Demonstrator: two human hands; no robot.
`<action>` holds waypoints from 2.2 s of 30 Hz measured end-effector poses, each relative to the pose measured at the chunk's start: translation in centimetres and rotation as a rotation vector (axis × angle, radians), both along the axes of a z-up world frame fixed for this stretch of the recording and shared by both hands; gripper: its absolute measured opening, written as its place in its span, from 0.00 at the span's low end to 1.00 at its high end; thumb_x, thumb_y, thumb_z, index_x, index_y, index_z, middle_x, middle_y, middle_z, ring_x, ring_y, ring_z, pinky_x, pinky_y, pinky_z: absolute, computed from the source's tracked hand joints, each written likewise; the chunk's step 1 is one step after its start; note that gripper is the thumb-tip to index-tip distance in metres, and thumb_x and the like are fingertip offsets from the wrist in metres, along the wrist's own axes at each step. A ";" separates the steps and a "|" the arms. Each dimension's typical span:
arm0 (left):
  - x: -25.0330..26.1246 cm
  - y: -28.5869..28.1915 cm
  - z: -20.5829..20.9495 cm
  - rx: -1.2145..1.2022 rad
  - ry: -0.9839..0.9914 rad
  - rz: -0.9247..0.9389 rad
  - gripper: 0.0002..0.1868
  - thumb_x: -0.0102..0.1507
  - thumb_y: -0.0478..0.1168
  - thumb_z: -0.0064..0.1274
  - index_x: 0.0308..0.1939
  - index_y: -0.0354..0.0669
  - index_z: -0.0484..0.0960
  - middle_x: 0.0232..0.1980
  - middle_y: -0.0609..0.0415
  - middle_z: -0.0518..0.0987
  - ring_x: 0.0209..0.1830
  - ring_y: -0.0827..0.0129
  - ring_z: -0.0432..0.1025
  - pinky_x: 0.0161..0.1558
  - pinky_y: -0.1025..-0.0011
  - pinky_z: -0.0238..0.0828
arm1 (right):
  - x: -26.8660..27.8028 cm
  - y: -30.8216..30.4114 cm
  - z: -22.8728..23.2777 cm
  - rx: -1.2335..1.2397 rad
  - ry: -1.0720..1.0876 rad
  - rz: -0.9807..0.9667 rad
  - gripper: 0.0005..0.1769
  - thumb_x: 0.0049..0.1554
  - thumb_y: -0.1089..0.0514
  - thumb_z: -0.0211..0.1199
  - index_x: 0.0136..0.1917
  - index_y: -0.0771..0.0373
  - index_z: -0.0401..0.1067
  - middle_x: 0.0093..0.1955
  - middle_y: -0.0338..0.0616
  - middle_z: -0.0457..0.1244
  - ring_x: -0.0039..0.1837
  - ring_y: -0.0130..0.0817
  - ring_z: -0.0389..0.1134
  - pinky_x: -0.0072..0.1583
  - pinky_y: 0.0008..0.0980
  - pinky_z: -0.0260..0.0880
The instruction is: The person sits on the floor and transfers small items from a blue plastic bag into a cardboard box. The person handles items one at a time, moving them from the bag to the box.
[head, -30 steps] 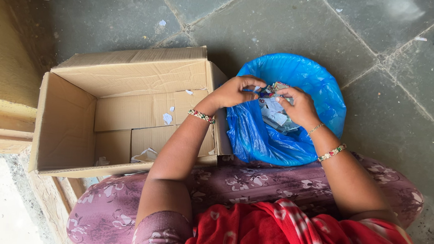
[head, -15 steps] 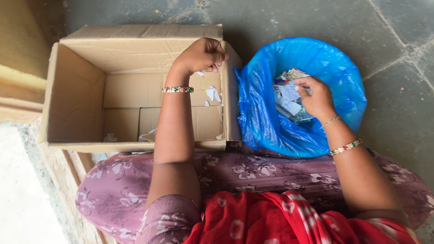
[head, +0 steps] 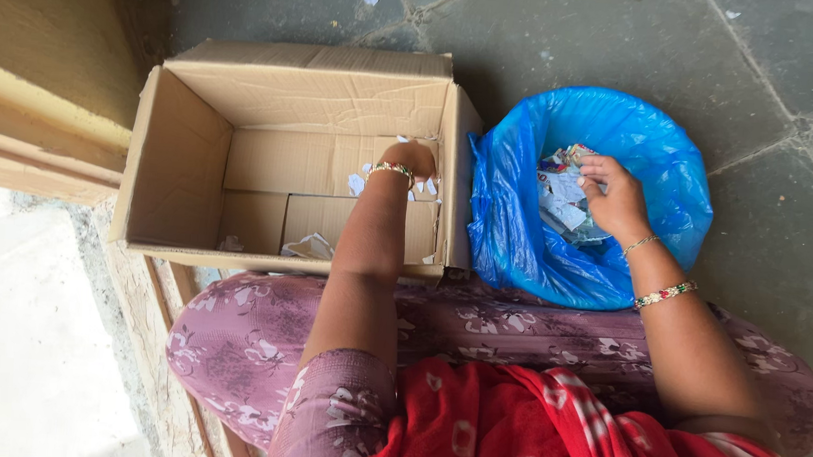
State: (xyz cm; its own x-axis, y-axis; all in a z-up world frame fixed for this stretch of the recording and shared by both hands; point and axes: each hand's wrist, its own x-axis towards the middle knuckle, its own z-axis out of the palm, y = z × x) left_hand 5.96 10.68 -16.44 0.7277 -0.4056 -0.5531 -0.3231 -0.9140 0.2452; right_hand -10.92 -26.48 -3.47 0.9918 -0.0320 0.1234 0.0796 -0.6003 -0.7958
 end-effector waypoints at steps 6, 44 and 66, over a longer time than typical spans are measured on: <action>-1.7 -2.1 3.7 0.171 0.149 0.059 0.25 0.48 0.32 0.70 0.50 0.39 0.87 0.72 0.38 0.66 0.60 0.46 0.75 0.53 0.54 0.78 | 0.0 0.2 0.3 -0.032 0.021 -0.001 0.15 0.59 0.68 0.64 0.61 0.67 0.71 0.57 0.50 0.70 0.60 0.38 0.72 0.61 0.35 0.72; 1.3 -0.4 1.5 -0.092 0.234 0.292 0.15 0.54 0.42 0.68 0.38 0.33 0.88 0.41 0.45 0.87 0.42 0.57 0.81 0.44 0.61 0.78 | 0.0 0.3 -0.6 -0.030 0.087 0.000 0.15 0.59 0.67 0.64 0.59 0.66 0.74 0.56 0.50 0.71 0.58 0.35 0.73 0.58 0.33 0.73; -1.2 1.3 20.9 -1.283 0.406 0.365 0.17 0.54 0.46 0.68 0.39 0.36 0.89 0.37 0.52 0.88 0.37 0.73 0.84 0.46 0.76 0.82 | -0.6 1.2 1.4 -0.043 0.046 0.035 0.13 0.60 0.67 0.64 0.59 0.68 0.74 0.58 0.51 0.70 0.59 0.37 0.73 0.59 0.35 0.72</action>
State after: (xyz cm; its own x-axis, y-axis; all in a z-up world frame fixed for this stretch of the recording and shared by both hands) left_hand 4.77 12.02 4.45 0.7811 -0.6085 -0.1400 0.1774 0.0012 0.9841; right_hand -11.54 -25.31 -2.03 0.9969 0.0072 0.0787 0.0655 -0.6316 -0.7726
